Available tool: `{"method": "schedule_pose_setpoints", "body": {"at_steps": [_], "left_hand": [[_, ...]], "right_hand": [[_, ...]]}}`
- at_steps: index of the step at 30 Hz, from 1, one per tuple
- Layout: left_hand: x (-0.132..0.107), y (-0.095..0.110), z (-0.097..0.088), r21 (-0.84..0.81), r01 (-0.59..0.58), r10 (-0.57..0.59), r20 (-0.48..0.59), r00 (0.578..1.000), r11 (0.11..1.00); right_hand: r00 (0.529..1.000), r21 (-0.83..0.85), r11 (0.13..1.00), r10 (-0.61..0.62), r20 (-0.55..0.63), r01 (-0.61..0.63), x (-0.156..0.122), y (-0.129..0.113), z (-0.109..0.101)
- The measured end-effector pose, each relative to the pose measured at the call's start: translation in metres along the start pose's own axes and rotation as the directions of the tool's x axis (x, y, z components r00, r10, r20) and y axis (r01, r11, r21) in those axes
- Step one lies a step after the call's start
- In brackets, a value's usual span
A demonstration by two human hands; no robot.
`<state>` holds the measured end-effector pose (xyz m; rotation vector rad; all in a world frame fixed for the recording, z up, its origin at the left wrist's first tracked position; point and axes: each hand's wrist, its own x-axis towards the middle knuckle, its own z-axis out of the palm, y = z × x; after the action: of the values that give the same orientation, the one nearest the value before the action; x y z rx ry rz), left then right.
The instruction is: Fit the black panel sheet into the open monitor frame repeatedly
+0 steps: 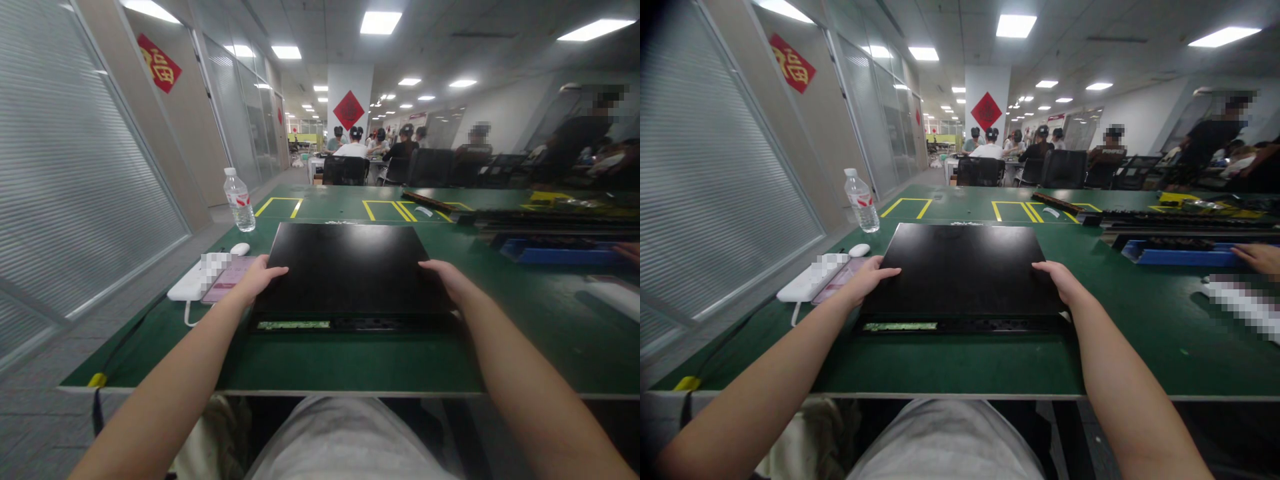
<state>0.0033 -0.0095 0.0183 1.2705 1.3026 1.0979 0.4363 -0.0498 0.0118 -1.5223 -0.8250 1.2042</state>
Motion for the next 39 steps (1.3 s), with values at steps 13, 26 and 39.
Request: {"method": "schedule_pose_setpoints", "body": {"at_steps": [13,26,39], "left_hand": [[0.001,0.008,-0.005,-0.030,-0.034,0.032,-0.071,0.997,0.999],[0.008,0.004,-0.012,0.002,0.032,-0.032,-0.124,0.992,0.999],[0.016,0.000,-0.018,0.048,0.049,-0.040,-0.179,0.983,0.998]], "right_hand": [[0.995,0.043,0.995,-0.089,0.044,0.087,-0.001,-0.005,0.001],[0.977,0.050,0.985,-0.158,-0.144,0.167,0.007,-0.004,-0.005],[0.967,-0.021,0.986,-0.169,-0.190,0.168,-0.003,-0.012,-0.002]]}}
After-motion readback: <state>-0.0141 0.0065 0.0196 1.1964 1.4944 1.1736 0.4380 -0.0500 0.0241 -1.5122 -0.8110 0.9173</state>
